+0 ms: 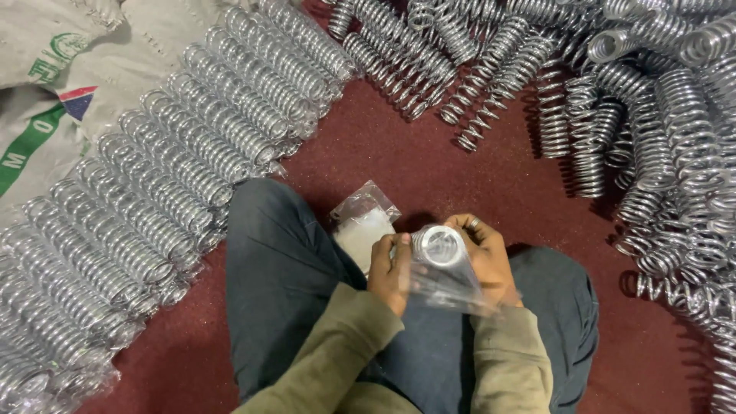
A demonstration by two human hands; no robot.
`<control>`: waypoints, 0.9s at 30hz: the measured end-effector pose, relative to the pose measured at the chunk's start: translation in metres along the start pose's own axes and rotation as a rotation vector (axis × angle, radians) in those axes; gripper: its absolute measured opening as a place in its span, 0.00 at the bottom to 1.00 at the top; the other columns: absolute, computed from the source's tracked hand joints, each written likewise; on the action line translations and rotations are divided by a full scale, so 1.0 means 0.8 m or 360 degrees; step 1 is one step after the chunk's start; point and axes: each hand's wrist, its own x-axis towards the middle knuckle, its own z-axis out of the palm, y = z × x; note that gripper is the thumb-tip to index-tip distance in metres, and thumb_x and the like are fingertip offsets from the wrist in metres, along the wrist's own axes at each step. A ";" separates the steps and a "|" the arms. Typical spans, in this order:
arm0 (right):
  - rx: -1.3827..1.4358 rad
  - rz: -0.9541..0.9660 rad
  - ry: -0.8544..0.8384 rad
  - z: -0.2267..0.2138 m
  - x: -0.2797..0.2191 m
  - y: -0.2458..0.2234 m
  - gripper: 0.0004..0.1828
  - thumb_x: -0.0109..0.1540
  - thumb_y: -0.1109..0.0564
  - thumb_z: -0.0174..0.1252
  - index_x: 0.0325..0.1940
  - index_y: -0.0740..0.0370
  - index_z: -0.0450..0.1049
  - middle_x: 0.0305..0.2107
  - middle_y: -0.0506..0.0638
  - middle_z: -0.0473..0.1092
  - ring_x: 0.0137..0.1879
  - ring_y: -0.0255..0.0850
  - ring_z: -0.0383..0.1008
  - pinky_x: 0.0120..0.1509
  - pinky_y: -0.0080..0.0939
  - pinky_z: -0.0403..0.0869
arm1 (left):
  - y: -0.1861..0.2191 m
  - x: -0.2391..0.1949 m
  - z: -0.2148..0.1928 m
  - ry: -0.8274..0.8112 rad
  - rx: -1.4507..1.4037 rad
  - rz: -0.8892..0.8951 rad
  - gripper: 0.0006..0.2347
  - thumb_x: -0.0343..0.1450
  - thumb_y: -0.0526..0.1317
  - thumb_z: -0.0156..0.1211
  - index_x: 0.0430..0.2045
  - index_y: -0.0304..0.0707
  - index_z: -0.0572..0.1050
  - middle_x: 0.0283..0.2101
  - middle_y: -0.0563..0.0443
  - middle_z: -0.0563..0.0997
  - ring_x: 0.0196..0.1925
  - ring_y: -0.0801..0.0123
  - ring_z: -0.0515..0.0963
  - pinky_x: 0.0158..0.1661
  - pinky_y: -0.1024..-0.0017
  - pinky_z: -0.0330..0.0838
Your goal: The person is sitting on the floor, picking up individual metal springs from a large pile and placing them into small, clear plastic bags.
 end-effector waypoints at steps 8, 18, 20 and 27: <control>0.0002 -0.0101 0.0072 0.005 -0.012 -0.029 0.11 0.67 0.56 0.59 0.37 0.65 0.79 0.23 0.51 0.70 0.32 0.37 0.68 0.38 0.37 0.70 | -0.025 -0.015 0.022 0.0185 -0.0287 0.0039 0.13 0.77 0.44 0.54 0.36 0.30 0.74 0.45 0.46 0.68 0.36 0.58 0.84 0.26 0.73 0.80; 0.0094 -0.0076 0.0069 0.012 -0.002 -0.008 0.11 0.66 0.57 0.55 0.36 0.67 0.79 0.25 0.54 0.71 0.34 0.42 0.69 0.41 0.41 0.72 | -0.038 0.001 0.009 0.0219 -0.0781 -0.0336 0.01 0.72 0.34 0.60 0.31 0.43 0.75 0.31 0.48 0.79 0.37 0.64 0.83 0.34 0.70 0.78; 0.0080 -0.0086 0.0024 0.005 0.008 0.013 0.11 0.66 0.58 0.56 0.38 0.69 0.79 0.27 0.57 0.72 0.36 0.44 0.70 0.44 0.44 0.73 | -0.028 0.009 0.007 0.0216 -0.0719 -0.0311 0.01 0.72 0.34 0.59 0.29 0.41 0.76 0.32 0.48 0.78 0.35 0.61 0.83 0.32 0.67 0.80; 0.0097 -0.0051 0.0000 0.000 0.031 0.054 0.11 0.65 0.56 0.61 0.38 0.68 0.80 0.26 0.58 0.73 0.33 0.44 0.71 0.40 0.42 0.73 | -0.041 0.040 0.004 0.0117 -0.0592 -0.0299 0.09 0.76 0.41 0.57 0.33 0.34 0.73 0.29 0.37 0.75 0.26 0.56 0.79 0.35 0.58 0.84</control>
